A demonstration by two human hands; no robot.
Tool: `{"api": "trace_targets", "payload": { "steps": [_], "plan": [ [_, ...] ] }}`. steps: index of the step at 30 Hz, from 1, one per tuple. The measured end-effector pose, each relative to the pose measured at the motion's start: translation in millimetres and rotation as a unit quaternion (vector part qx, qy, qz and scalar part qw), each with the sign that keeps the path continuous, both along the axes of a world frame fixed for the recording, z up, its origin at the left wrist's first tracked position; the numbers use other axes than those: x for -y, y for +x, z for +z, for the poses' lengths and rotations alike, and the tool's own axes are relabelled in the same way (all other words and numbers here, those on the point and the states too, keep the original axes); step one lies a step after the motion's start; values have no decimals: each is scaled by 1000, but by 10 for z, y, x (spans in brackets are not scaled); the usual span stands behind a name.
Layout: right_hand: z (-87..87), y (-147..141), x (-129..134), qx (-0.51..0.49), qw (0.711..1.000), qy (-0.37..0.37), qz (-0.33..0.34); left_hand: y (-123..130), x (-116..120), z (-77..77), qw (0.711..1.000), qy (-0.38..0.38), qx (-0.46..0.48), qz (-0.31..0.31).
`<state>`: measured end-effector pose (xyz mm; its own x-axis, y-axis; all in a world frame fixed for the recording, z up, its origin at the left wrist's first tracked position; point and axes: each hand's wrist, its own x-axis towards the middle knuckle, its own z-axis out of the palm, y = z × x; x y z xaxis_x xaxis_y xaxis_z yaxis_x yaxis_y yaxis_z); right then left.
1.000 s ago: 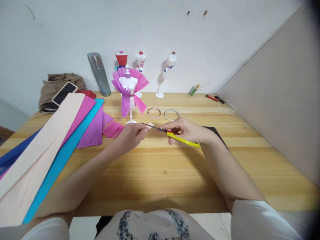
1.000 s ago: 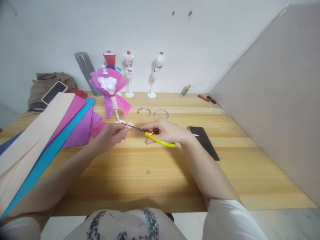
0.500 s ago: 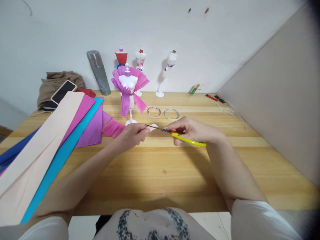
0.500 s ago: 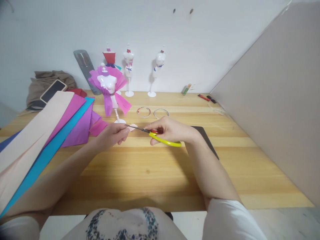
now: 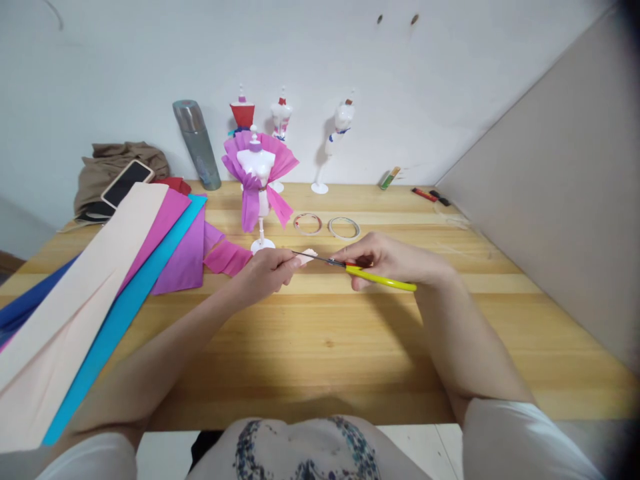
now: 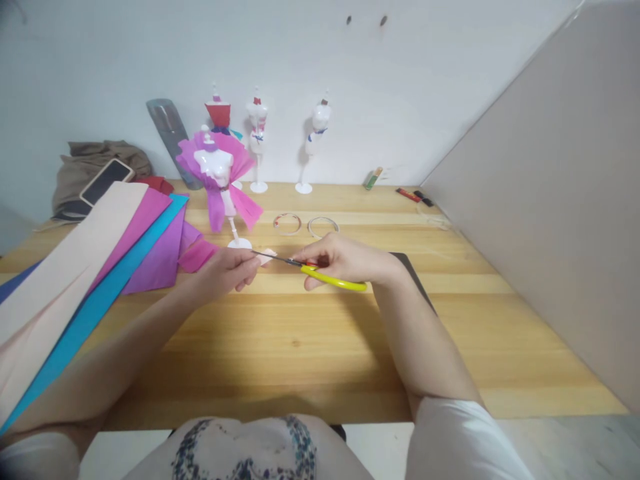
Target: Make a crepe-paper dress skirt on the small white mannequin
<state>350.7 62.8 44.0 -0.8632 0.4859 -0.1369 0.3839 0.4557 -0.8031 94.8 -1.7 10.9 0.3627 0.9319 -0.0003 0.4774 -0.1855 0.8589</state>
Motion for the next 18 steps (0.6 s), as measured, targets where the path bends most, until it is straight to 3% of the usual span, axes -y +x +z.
{"api": "trace_targets", "payload": {
  "steps": [13, 18],
  "plan": [
    [22, -3, -13, -1, 1000, 4, -2, 49, -6, 38, 998, -33, 56, 9],
    [21, 2, -37, 51, 992, 77, -84, 15, -27, 61, 998, -16, 57, 12]
  ]
}}
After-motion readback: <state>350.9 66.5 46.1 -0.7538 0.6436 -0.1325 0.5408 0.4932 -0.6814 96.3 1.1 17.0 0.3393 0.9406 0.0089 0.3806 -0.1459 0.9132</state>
